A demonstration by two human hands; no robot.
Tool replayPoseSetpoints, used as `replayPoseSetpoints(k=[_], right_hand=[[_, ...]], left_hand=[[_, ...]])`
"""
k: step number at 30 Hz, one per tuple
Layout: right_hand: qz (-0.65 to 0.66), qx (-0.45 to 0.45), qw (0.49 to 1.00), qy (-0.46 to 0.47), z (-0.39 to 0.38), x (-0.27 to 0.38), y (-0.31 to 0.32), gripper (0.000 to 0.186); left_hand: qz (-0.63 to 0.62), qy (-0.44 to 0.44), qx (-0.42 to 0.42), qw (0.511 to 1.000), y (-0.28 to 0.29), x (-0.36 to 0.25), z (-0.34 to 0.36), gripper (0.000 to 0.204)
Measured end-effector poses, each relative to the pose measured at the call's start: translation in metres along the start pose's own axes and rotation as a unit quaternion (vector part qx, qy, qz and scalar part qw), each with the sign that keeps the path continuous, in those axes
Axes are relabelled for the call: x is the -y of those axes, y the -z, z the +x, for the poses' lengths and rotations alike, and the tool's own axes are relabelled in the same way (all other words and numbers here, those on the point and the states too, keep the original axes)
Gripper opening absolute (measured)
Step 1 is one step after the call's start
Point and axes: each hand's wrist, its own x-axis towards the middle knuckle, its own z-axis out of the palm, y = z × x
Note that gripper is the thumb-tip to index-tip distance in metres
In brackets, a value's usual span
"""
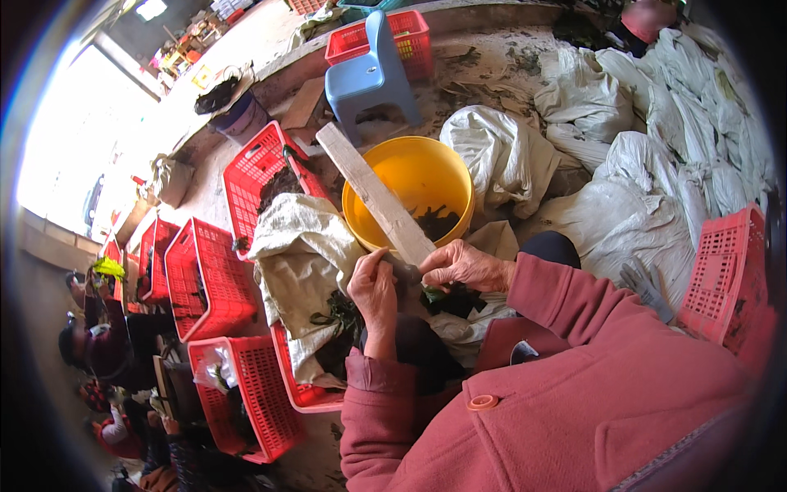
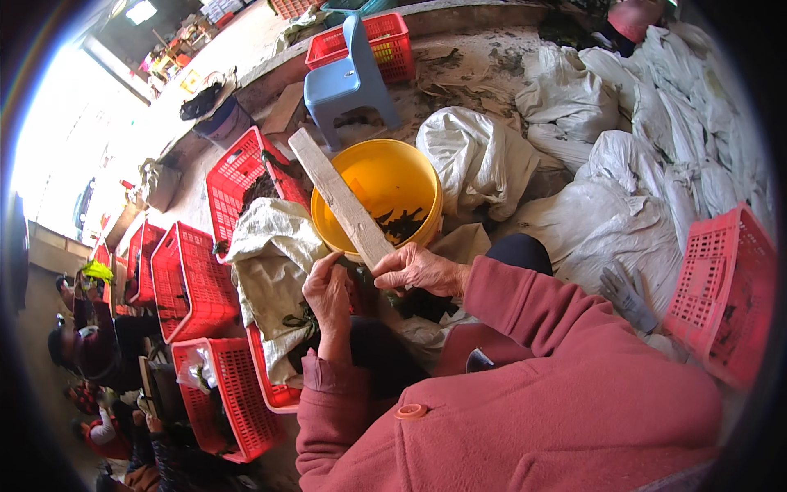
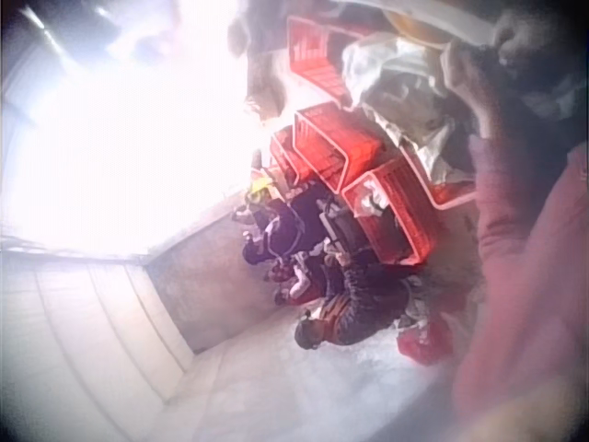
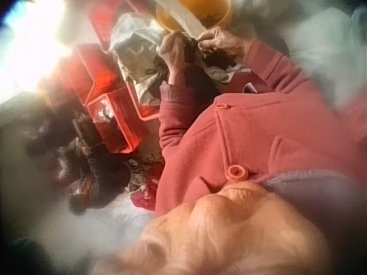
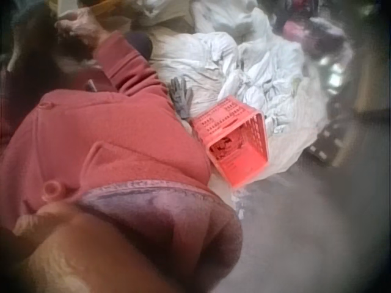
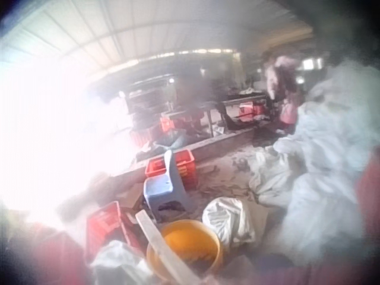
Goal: The person sits on the floor and repeatedly picks up green leaves, removes stems or unwanted parts by hand, and places the trimmed pieces into a yellow bucket. The person also uses a wooden board as a guide or support while handling the leaves.
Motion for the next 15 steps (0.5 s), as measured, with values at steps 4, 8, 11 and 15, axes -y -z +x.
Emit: replayPoseSetpoints(k=[4,8,11,15], right_hand=[[0.088,-0.053,0.994,0.034,0.003,0.004,-0.008,0.022],[0.132,-0.094,0.983,0.087,0.012,0.007,-0.013,0.021],[0.119,-0.103,0.983,0.100,0.016,0.010,-0.012,0.019],[0.169,-0.163,0.961,0.147,0.027,0.015,0.002,0.022]], left_hand=[[-0.292,0.101,0.052,0.950,0.000,-0.006,-0.007,0.050],[-0.289,0.153,0.175,0.929,-0.009,-0.015,-0.017,0.057],[-0.199,0.094,0.202,0.954,-0.016,-0.010,-0.016,0.036],[-0.130,0.110,0.129,0.977,-0.009,0.002,-0.016,0.016]])
